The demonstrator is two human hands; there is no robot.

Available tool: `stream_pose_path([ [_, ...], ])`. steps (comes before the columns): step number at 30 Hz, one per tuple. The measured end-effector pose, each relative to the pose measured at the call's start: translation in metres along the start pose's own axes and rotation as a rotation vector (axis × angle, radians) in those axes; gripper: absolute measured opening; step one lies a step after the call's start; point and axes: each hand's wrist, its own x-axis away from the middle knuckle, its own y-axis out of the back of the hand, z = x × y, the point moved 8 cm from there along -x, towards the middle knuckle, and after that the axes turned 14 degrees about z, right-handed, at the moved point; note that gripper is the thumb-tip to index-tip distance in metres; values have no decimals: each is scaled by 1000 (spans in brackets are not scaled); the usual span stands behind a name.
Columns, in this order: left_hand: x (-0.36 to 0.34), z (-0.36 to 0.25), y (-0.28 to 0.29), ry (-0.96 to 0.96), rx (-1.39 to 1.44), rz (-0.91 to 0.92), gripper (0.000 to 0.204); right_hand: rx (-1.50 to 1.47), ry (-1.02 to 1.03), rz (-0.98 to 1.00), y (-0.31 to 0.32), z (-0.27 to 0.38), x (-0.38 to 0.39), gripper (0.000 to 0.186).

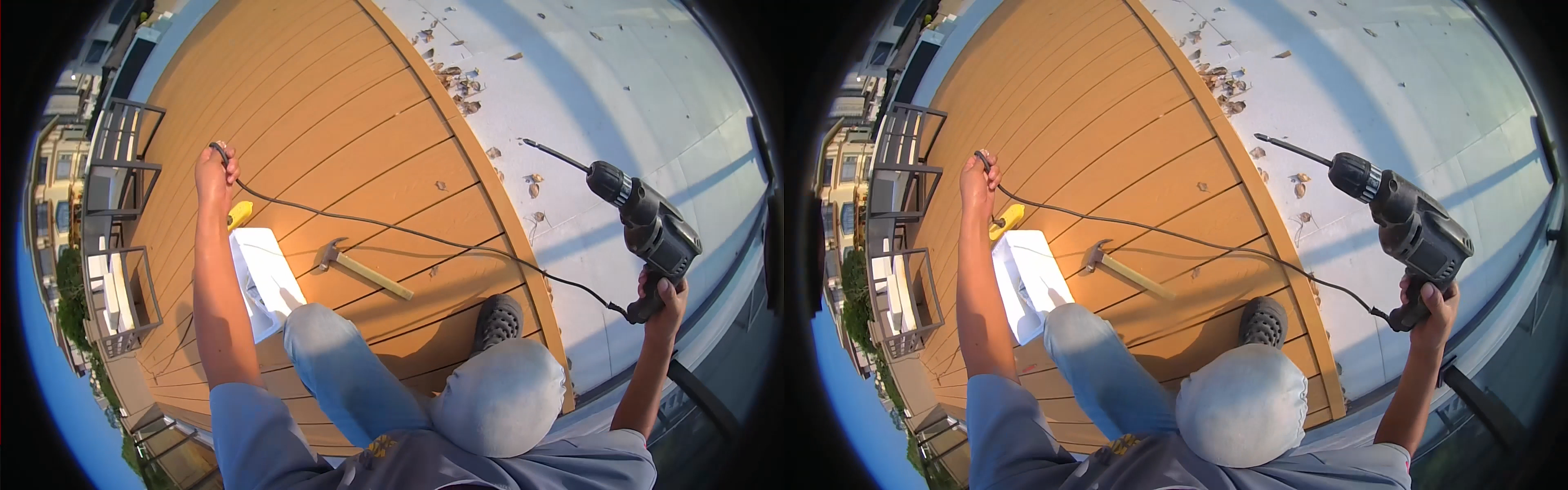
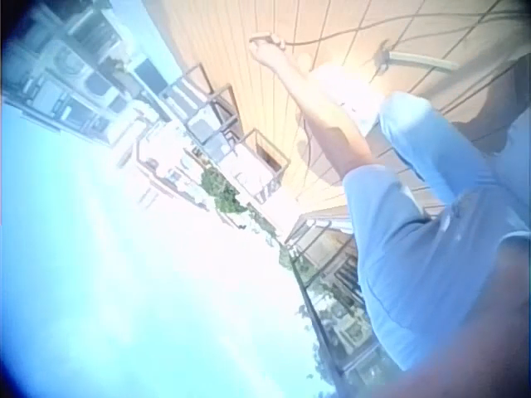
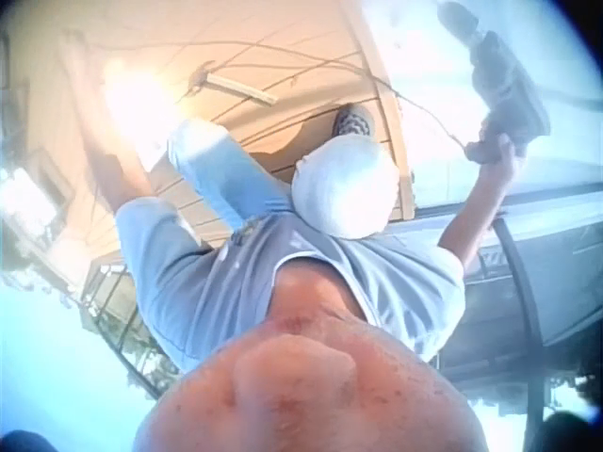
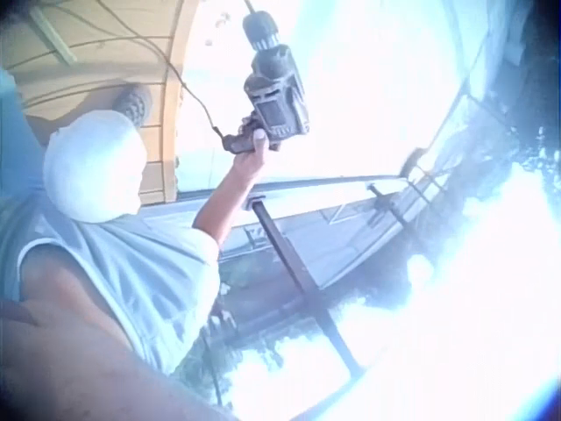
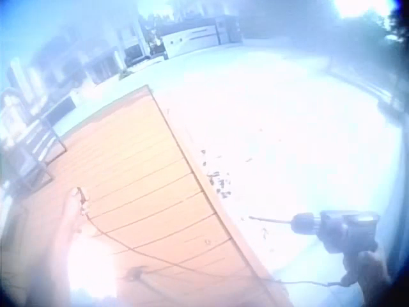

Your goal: The person applies a line of white sealant to the edge of a deck, presses a trim piece onto the sealant, and then secures the trim using a power drill and screws.

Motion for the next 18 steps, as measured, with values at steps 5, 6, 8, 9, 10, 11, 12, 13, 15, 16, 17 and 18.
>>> stream_pose_path([
  [5, 8, 110, -28, 318, -216, 46, 13, -467, -9, 75, 72, -23, 74, 48],
  [6, 8, 129, -27, 370, -253, 84, 14, -522, -15, 11, 87, -33, 89, 41],
  [8, 21, 145, -33, 549, -541, -68, 15, -367, -111, -469, 82, -36, 99, 37],
  [9, 21, 144, -36, 503, -697, -102, 19, -405, -131, -253, 102, -58, 118, 41],
  [10, 24, 142, -64, 510, -726, -64, 19, -448, -161, -406, 106, -68, 132, 44],
  [11, 26, 120, -99, 352, -1284, -62, 18, -470, -194, -442, 105, -77, 149, 46],
  [12, 30, 102, -148, 125, -1818, -76, 17, -496, -211, -465, 105, -89, 159, 49],
  [13, 32, 110, -186, -73, -1721, 60, 14, -538, -251, -486, 100, -98, 167, 52],
  [15, 63, 122, -286, -283, -1496, 452, 11, -541, -272, -466, 98, -105, 179, 57],
  [16, 94, 137, -351, -292, -1360, 706, 11, -533, -293, -462, 97, -104, 184, 58],
  [17, 122, 175, -381, -366, -1349, 970, 12, -541, -348, -475, 90, -120, 175, 58],
  [18, 155, 193, -420, -327, -1291, 1185, 11, -529, -383, -445, 90, -123, 177, 58],
])
